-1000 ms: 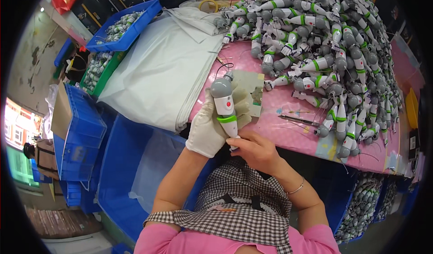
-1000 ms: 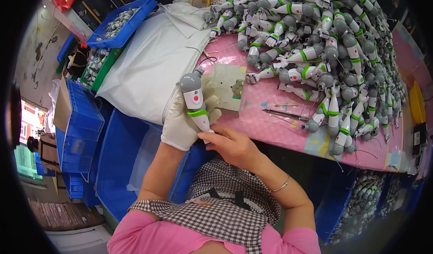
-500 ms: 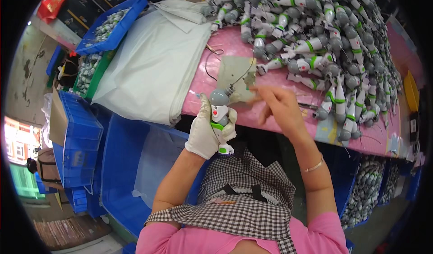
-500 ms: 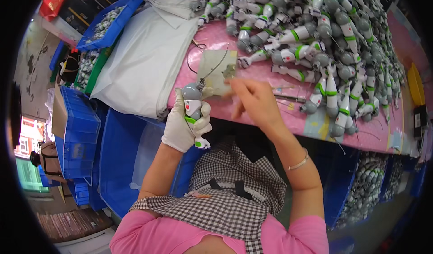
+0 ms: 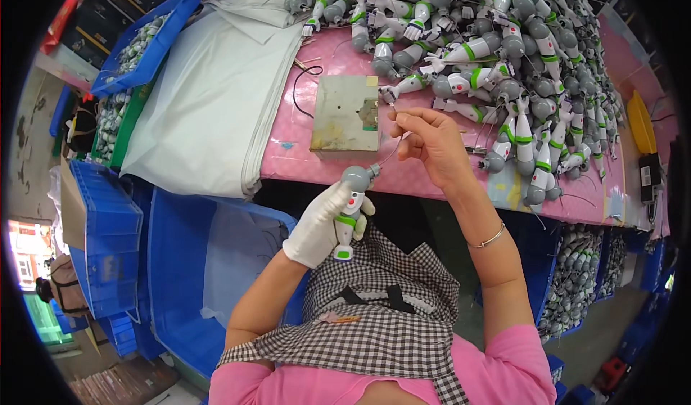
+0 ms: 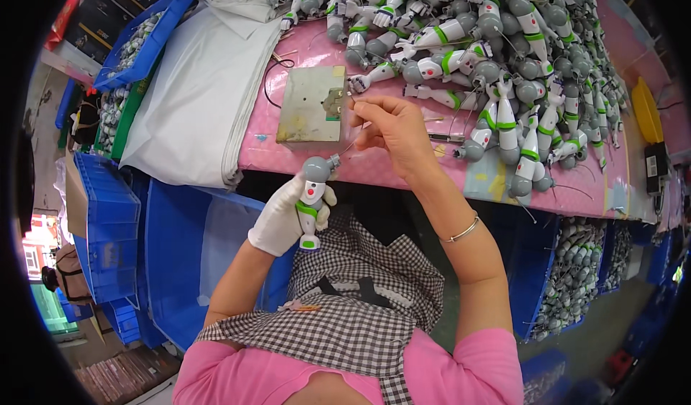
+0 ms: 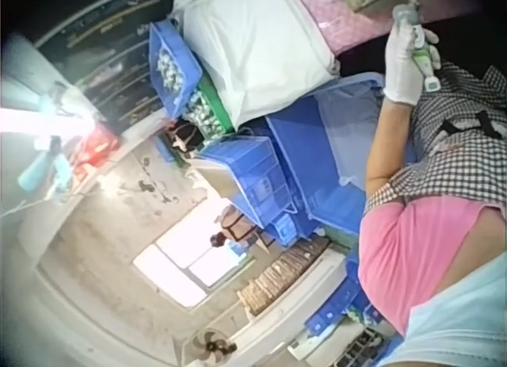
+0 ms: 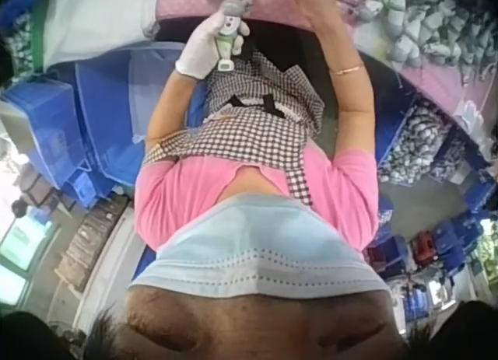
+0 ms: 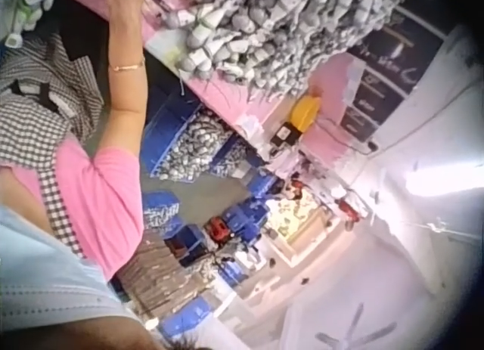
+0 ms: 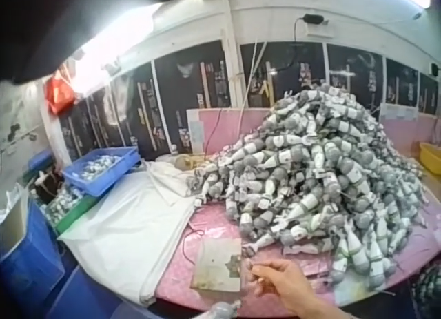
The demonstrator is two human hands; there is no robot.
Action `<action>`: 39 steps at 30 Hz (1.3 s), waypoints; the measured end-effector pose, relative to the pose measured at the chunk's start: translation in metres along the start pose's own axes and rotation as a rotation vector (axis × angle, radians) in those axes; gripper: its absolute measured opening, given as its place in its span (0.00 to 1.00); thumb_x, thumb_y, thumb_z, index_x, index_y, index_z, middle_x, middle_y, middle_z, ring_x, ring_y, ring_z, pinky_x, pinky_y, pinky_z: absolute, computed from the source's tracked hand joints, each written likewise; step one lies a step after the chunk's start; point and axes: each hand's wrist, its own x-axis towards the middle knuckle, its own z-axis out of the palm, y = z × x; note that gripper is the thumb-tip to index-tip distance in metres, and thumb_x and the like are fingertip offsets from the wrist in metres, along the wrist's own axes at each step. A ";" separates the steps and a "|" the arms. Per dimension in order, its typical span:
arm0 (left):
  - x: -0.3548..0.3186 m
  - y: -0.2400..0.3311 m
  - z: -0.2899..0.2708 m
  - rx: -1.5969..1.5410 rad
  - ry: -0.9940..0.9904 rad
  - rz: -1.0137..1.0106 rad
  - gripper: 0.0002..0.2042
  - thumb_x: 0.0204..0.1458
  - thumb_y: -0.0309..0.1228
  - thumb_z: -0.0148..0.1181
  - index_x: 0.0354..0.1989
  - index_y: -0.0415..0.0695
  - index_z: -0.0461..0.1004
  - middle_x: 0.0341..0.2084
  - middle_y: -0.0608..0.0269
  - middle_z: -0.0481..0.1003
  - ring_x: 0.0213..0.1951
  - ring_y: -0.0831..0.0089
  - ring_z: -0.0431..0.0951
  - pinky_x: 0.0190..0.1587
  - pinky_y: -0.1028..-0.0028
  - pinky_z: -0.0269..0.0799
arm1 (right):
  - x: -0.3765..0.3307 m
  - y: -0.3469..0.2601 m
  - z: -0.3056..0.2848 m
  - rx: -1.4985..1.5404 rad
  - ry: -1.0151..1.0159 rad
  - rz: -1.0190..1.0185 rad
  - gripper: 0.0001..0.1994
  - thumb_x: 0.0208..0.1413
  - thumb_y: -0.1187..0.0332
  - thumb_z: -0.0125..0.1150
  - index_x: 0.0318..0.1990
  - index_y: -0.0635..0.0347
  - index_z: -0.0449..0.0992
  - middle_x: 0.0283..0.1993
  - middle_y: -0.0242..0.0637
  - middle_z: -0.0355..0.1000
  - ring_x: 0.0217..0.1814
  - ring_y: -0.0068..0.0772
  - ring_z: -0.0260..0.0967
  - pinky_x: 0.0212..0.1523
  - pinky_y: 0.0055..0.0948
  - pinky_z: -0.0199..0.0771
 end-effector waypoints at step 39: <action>-0.040 0.040 -0.056 0.234 0.634 0.498 0.14 0.49 0.29 0.59 0.43 0.40 0.66 0.21 0.70 0.66 0.20 0.83 0.66 0.19 0.83 0.62 | 0.044 -0.072 -0.036 -1.433 0.406 -0.962 0.05 0.47 0.70 0.57 0.28 0.61 0.77 0.28 0.36 0.74 0.28 0.30 0.69 0.28 0.27 0.67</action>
